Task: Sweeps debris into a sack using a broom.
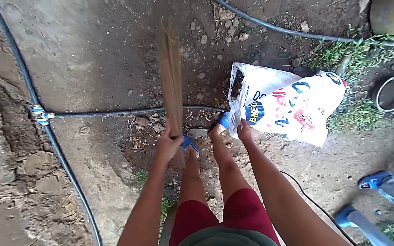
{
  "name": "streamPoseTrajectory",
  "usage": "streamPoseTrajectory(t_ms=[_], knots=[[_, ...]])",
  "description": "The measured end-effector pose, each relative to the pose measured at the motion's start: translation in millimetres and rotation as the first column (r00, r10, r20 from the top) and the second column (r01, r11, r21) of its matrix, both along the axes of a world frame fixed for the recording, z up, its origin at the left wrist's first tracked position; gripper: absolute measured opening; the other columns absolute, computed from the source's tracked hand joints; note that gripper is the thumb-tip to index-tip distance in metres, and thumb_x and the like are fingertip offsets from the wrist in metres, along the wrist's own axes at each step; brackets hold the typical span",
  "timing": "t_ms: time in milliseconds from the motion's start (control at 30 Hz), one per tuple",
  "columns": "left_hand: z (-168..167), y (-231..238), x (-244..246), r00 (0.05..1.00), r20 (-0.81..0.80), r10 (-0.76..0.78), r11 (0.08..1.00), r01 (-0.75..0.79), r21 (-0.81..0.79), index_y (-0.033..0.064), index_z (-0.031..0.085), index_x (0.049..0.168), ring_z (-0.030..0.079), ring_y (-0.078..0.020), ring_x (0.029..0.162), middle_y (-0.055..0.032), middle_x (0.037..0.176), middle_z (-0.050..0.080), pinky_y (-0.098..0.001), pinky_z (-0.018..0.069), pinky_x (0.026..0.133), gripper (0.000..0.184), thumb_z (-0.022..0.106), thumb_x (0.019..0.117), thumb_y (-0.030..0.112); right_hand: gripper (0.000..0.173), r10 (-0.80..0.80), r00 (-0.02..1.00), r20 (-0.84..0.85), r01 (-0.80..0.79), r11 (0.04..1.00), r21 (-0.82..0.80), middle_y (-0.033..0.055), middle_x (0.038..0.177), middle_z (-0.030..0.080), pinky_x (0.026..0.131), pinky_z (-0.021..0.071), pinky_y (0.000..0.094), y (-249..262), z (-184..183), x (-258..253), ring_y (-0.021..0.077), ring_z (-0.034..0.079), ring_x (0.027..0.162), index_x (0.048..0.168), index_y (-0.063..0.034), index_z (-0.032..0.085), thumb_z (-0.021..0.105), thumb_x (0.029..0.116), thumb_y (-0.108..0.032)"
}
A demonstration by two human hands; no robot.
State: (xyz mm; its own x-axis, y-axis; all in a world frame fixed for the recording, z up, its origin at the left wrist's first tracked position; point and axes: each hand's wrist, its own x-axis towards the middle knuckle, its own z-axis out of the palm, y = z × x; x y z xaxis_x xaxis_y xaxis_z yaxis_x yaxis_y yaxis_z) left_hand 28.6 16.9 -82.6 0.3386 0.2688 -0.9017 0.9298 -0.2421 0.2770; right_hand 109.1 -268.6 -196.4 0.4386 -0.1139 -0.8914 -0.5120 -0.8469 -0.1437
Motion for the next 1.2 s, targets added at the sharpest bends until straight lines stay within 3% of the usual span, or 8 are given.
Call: streamPoseTrajectory(t_ms=[133,267,500,667,767,1000,1100,1200], knots=[[48.7,-12.5,-30.4,0.979,-0.129,-0.16,0.969,0.13,-0.211,0.0194,0.018,0.165,0.064,-0.0311,0.122,-0.0209,0.145,0.056,-0.0506,0.0501,0.104,0.093,0.075,0.0914,0.016,0.046,-0.026,1.0,0.01,0.026,0.999,0.019,0.0309,0.15,0.047,0.113,0.0402,0.0578,5.2,-3.5,3.7,0.0462,0.049,0.137,0.153,-0.0012,0.043,0.044,0.1072,-0.007],[138.5,26.9,-63.0,0.99,-0.138,0.004,0.993,-0.02,-0.112,0.0189,0.025,0.164,0.07,-0.0208,0.086,-0.0177,0.127,0.065,-0.0421,0.0585,0.077,0.095,0.071,0.0813,0.014,0.046,-0.029,1.0,0.01,0.028,0.999,0.038,0.0313,0.149,0.047,0.113,0.0398,0.0576,5.7,-4.8,8.1,0.0464,0.048,0.138,0.153,-0.0007,0.043,0.045,0.107,-0.007],[65.1,-58.3,-50.8,0.976,-0.214,0.041,0.939,-0.111,-0.324,0.0152,0.017,0.165,0.064,-0.0274,0.123,-0.0195,0.157,0.043,-0.0448,0.0528,0.102,0.089,0.071,0.0934,0.011,0.046,-0.025,1.0,-0.009,0.025,0.999,0.022,0.0315,0.149,0.046,0.114,0.0394,0.0563,8.3,-1.9,14.1,0.0459,0.048,0.138,0.153,-0.0001,0.043,0.043,0.1073,-0.007],[139.6,6.6,-90.5,0.965,-0.234,0.121,0.922,-0.197,-0.334,0.014,0.025,0.163,0.072,-0.0178,0.075,-0.0117,0.108,0.072,-0.0378,0.0625,0.072,0.093,0.071,0.0817,0.014,0.046,0.01,1.0,-0.029,-0.01,1.0,0.018,0.0304,0.151,0.045,0.114,0.0391,0.0556,7.5,-4.1,15.6,0.0443,0.048,0.139,0.154,-0.0019,0.042,0.043,0.1076,-0.007],[171.5,2.3,-102.1,0.942,-0.253,0.22,0.926,-0.283,-0.249,0.0108,0.016,0.164,0.071,-0.0133,0.08,-0.0138,0.118,0.069,-0.0335,0.0606,0.075,0.092,0.067,0.0873,0.007,0.046,0.008,1.0,-0.03,-0.008,1.0,0.022,0.0304,0.151,0.045,0.115,0.0388,0.0554,7.5,-5.0,17.0,0.0441,0.047,0.14,0.154,-0.0017,0.042,0.043,0.1075,-0.007],[90.9,-72.7,-94.3,0.918,-0.311,0.245,0.794,-0.374,-0.479,0.0119,0.021,0.163,0.072,-0.0225,0.077,-0.018,0.121,0.066,-0.0408,0.0631,0.071,0.086,0.068,0.0908,0.01,0.045,-0.037,0.998,0.043,0.036,0.999,0.032,0.0315,0.148,0.048,0.115,0.0372,0.0583,9.7,-3.9,21.0,0.0462,0.047,0.138,0.152,0.0003,0.044,0.045,0.1072,-0.008],[133.8,-25.0,-110.0,0.906,-0.331,0.265,0.773,-0.405,-0.488,0.0154,0.02,0.163,0.07,-0.0214,0.067,-0.0105,0.09,0.07,-0.0382,0.0618,0.061,0.084,0.063,0.0904,0.014,0.045,-0.19,0.968,0.165,0.185,0.982,0.048,0.0339,0.141,0.054,0.11,0.0408,0.0621,-10.6,10.5,34.1,0.0485,0.053,0.132,0.15,0.0035,0.044,0.045,0.1072,-0.01],[191.7,15.5,-131.3,0.926,-0.259,0.276,0.825,-0.367,-0.43,0.0122,0.015,0.164,0.072,-0.0174,0.067,-0.0063,0.087,0.073,-0.0356,0.0631,0.065,0.088,0.06,0.0881,0.011,0.04,-0.423,0.87,0.255,0.398,0.906,0.146,0.0339,0.132,0.058,0.103,0.0442,0.0612,-29.8,38.4,56.1,0.0455,0.057,0.124,0.143,0.0046,0.048,0.043,0.1089,-0.015]])
